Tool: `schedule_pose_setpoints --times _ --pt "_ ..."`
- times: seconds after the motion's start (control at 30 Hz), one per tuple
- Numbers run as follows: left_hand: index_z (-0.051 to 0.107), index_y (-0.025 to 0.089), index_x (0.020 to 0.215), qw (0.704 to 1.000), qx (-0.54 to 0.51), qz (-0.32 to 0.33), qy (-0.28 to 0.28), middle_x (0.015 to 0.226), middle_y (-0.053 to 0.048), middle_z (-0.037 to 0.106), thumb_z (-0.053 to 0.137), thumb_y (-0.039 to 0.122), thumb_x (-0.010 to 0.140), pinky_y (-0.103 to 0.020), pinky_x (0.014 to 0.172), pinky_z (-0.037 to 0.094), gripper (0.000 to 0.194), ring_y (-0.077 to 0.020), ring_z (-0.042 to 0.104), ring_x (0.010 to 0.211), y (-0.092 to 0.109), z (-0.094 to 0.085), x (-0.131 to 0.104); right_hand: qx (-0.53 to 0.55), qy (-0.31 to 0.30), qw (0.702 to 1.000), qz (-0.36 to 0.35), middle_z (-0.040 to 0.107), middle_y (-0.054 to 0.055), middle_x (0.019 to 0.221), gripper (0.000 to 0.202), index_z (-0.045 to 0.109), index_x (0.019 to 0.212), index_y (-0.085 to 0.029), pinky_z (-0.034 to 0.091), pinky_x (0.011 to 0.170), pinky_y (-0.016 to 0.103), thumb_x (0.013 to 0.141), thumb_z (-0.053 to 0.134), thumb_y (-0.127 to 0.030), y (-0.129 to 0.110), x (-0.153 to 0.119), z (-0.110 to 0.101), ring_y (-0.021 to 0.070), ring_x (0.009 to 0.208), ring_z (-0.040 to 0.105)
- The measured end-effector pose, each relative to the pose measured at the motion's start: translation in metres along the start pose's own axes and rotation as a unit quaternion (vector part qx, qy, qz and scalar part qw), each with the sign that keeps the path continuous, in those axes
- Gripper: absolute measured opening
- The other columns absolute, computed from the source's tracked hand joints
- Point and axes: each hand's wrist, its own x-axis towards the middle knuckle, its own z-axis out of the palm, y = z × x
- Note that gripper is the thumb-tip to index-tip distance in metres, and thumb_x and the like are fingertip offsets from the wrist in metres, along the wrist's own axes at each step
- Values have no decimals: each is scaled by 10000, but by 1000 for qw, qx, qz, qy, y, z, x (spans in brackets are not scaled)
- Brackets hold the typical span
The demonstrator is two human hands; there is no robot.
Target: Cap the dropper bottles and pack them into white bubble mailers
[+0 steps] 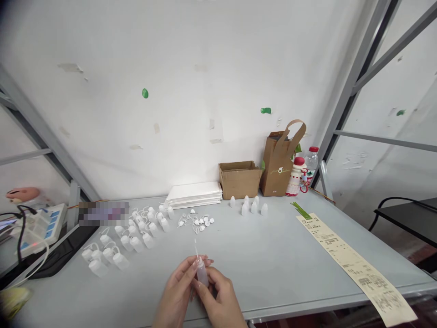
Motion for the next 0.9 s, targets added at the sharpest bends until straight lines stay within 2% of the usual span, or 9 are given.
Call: schedule_pose_setpoints --times 0.23,0.33,0.4,0.43,0.47,0.53,0.6,0.73,0.9 --pt "684 172 862 998 57 5 -31 949 -108 710 665 488 684 -323 776 469 363 -242 630 872 0 -2 -1 7 11 1000 -10 586 22 681 333 631 843 -166 396 595 244 804 528 -480 1 0 2 154 643 500" --pt "676 180 917 988 150 38 -26 1010 -112 689 563 529 744 -325 771 472 406 -265 606 955 6 -9 2 43 43 998 8 579 12 657 338 634 865 -168 384 569 234 789 546 -486 -2 0 3 143 614 487" --pt "663 190 929 965 249 82 3 1034 -100 674 499 495 790 -342 835 451 373 -268 577 1020 15 -15 8 61 63 996 18 570 5 645 335 629 831 -170 380 563 226 779 555 -492 -2 0 4 138 609 482" --pt "649 195 942 942 316 111 24 1038 -93 666 478 455 810 -358 867 436 338 -263 573 1024 20 -18 13 64 70 995 21 563 2 638 332 622 801 -170 378 557 223 776 557 -494 -2 0 4 135 604 477" --pt "637 196 948 905 398 147 43 1040 -87 656 472 403 820 -371 901 412 294 -256 565 1031 26 -19 18 62 74 995 22 555 0 632 332 613 771 -170 375 552 220 775 557 -497 -2 0 4 132 599 471" --pt "600 193 1019 792 568 214 61 1062 -88 630 448 303 844 -396 915 390 257 -251 552 1035 36 -20 33 49 79 995 20 548 -2 626 334 599 738 -170 372 546 220 773 555 -499 -1 1 4 130 592 462" --pt "556 182 1091 660 711 236 55 1066 -92 613 424 249 864 -388 879 407 271 -243 555 1011 44 -16 50 32 83 996 17 549 -2 624 333 600 744 -171 369 546 220 775 550 -498 0 1 5 130 590 458" --pt "582 170 1036 612 754 237 31 1008 -100 622 544 211 810 -376 835 419 233 -265 559 973 44 -8 86 11 91 996 15 541 -4 617 339 589 726 -175 363 538 217 778 535 -505 2 1 5 129 582 452" --pt "605 165 883 585 775 237 33 938 -106 628 530 187 824 -370 802 420 98 -268 560 940 34 -13 109 6 88 996 10 520 -14 594 342 586 734 -173 338 528 214 778 532 -508 5 2 5 120 562 425"
